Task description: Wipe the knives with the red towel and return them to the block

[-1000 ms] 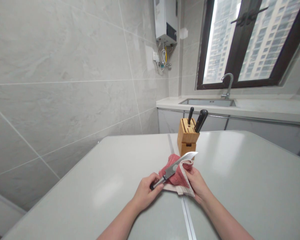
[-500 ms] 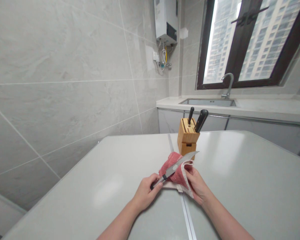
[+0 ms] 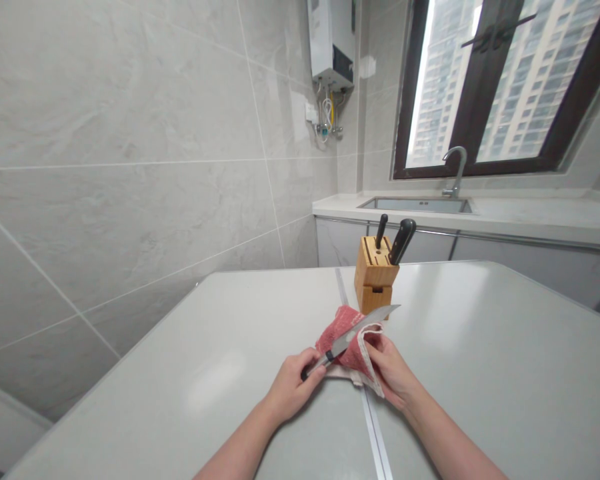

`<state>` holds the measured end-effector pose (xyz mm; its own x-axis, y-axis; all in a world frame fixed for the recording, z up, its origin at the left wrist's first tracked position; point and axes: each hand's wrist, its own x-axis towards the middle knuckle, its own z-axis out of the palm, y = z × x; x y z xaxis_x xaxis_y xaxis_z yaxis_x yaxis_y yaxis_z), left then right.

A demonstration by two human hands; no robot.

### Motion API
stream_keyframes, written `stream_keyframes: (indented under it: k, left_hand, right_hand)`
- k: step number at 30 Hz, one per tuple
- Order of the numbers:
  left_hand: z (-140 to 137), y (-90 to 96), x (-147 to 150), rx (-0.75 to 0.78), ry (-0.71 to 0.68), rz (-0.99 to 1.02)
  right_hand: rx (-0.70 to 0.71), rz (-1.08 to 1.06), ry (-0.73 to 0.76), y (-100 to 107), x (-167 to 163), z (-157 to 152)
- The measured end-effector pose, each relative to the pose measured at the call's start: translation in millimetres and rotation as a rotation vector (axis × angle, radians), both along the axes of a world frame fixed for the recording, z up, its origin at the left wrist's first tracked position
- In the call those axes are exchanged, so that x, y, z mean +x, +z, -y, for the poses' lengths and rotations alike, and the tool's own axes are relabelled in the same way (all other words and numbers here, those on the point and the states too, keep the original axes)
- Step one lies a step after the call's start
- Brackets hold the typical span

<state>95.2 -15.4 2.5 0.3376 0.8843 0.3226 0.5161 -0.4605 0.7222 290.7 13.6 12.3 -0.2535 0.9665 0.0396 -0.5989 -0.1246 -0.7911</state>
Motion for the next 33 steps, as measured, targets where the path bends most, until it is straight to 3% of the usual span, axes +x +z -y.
stream_keyframes:
  k: [33]
  left_hand:
    - [0.3,-1.3,-0.6,0.009,0.002,0.01]
  right_hand:
    - [0.006,0.053,-0.038,-10.1,3.5,-7.1]
